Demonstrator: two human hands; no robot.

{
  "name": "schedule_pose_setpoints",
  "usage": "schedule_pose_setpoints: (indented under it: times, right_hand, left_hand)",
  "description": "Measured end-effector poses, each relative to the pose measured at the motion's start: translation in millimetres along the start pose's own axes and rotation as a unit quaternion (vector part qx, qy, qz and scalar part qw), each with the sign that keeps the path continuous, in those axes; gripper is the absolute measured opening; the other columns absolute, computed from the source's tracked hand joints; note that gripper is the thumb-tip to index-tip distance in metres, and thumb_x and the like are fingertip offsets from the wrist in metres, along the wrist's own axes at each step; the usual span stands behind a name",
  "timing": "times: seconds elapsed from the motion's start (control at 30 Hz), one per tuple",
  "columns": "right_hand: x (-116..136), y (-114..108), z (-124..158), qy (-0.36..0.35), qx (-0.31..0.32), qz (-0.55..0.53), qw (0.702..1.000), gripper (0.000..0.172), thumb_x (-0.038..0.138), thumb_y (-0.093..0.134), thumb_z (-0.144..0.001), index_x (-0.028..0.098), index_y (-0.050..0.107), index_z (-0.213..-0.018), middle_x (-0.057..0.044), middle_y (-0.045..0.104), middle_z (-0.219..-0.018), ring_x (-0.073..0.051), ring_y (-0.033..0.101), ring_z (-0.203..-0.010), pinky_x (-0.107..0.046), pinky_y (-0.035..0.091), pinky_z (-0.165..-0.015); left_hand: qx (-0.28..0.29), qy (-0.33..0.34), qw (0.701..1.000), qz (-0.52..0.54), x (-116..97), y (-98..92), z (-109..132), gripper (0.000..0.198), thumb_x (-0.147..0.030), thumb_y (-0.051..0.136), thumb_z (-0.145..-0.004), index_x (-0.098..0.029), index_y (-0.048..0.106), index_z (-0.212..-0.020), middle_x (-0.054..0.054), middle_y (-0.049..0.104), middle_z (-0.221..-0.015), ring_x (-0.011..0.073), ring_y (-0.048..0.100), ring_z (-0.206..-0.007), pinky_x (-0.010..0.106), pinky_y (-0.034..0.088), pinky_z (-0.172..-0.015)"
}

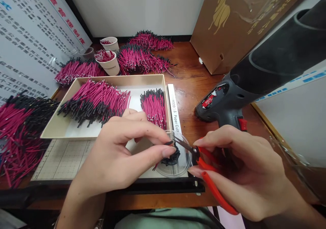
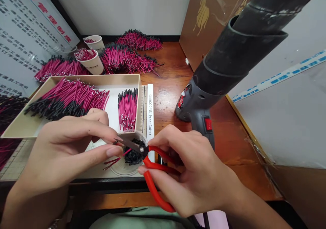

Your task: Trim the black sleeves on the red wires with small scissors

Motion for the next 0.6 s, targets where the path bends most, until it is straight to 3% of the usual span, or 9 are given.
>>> schedule_pose_setpoints:
  times: [0.17,0.6]
  right_hand:
    - [1.0,2.4,-1.1,-0.004,-0.002,0.000,1.000,0.032,0.005,0.068,-0.088,0.026,0.055,-0.109,0.008,0.056,-0.066,-0.010,0.047,-0.048,-0.025,0.037,-0.044]
    - [-0.6,-1.1,4.2,-0.007,0.001,0.006,1.000,0.028,0.010,0.073,-0.091,0.025,0.058,-0.110,0.008,0.061,-0.069,-0.008,0.052,-0.050,-0.024,0.041,-0.047]
  left_hand:
    - [0.002,0.001,1.000,-0.017,-0.4,0.9,-0.4,0.017,-0.013,0.085,-0.096,-0.025,0.082,-0.084,-0.012,0.078,-0.070,0.0065,0.058,-0.060,0.021,0.048,-0.060]
    - [0.010,-0.008,1.000,-0.020,2.0,-2.7,4.1,0.015,-0.017,0.085,-0.099,-0.027,0.085,-0.088,-0.011,0.076,-0.068,0.0075,0.054,-0.061,0.024,0.046,-0.059]
Point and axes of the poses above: each hand's wrist, its own z-axis away from the middle knuckle, its own y-axis out of the palm, x = y × z, the point moved 1 cm from there along -z, towards the middle knuckle
